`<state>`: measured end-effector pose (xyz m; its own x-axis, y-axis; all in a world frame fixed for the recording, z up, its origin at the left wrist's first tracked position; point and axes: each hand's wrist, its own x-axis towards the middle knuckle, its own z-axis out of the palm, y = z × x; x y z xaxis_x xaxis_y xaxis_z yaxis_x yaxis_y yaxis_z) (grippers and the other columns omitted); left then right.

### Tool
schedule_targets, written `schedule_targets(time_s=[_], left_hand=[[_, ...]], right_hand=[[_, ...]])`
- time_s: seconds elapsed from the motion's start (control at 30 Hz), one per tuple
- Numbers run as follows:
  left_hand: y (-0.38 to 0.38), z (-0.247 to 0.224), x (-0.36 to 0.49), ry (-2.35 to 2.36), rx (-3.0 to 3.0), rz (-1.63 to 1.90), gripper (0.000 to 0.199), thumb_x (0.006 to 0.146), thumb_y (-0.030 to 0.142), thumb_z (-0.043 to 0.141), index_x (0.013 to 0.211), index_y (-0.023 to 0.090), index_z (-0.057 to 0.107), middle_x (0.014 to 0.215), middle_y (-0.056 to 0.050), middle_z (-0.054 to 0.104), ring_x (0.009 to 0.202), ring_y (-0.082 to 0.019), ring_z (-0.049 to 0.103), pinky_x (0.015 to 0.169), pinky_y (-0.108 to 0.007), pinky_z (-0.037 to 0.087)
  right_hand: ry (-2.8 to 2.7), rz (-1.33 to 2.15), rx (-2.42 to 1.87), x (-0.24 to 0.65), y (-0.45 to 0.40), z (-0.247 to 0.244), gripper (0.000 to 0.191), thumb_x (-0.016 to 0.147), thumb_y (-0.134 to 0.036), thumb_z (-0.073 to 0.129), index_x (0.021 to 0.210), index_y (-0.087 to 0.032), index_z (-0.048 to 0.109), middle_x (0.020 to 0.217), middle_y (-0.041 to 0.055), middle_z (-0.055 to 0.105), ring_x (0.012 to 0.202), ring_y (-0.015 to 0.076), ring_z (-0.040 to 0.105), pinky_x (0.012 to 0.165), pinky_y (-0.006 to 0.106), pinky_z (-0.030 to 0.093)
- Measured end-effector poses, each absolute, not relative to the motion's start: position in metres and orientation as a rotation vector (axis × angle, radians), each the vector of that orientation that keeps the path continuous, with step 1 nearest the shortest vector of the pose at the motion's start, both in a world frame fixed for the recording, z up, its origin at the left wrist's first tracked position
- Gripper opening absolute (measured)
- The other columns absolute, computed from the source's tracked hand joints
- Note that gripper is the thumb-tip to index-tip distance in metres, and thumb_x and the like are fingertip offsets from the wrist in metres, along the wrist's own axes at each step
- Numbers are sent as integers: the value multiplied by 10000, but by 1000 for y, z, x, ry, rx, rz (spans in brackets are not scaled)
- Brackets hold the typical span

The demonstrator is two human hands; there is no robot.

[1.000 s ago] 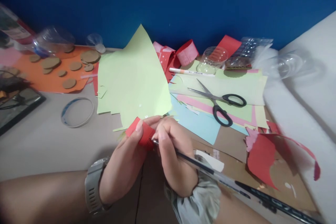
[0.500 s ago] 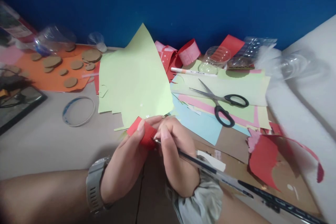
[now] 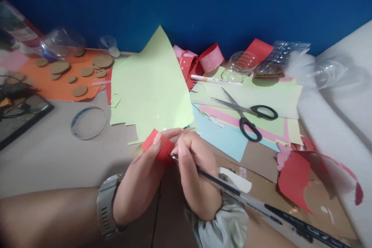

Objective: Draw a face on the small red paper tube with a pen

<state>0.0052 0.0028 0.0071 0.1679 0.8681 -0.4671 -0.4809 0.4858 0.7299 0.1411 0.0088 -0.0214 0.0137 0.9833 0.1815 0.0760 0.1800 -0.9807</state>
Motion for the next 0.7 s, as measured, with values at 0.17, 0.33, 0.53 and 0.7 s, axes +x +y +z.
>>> schedule_targets(time_s=[0.17, 0.33, 0.53, 0.7], left_hand=[[3, 7, 6, 1007, 459, 1040, 443, 1224, 605, 634, 1224, 272, 926, 1334, -89, 945, 1420, -402, 780, 1343, -556, 523], [5, 9, 6, 938, 448, 1042, 451, 1254, 538, 582, 1236, 235, 916, 1329, -96, 952, 1433, -390, 789, 1337, -550, 523], [9, 13, 8, 925, 420, 1090, 377, 1225, 501, 644, 1135, 227, 887, 1357, -121, 942, 1534, -412, 748, 1435, -589, 458], [6, 10, 9, 904, 363, 1068, 392, 1187, 551, 685, 1199, 225, 902, 1390, -151, 937, 1538, -452, 756, 1426, -642, 483]], right_hand=[[-1357, 1003, -1110, 140, 10, -20, 510, 1283, -565, 636, 850, -297, 651, 778, 10, 624, 739, 258, 598, 732, 420, 507], [-1360, 998, -1127, 141, 9, -20, 488, 1291, -546, 631, 873, -295, 656, 799, 16, 642, 756, 262, 613, 717, 416, 501], [-1364, 988, -1099, 142, 11, -19, 515, 1282, -572, 653, 851, -290, 652, 797, 19, 638, 760, 255, 599, 707, 390, 503], [-1437, 935, -1079, 140, 11, -16, 505, 1292, -517, 641, 844, -286, 646, 767, 14, 607, 710, 240, 559, 659, 371, 489]])
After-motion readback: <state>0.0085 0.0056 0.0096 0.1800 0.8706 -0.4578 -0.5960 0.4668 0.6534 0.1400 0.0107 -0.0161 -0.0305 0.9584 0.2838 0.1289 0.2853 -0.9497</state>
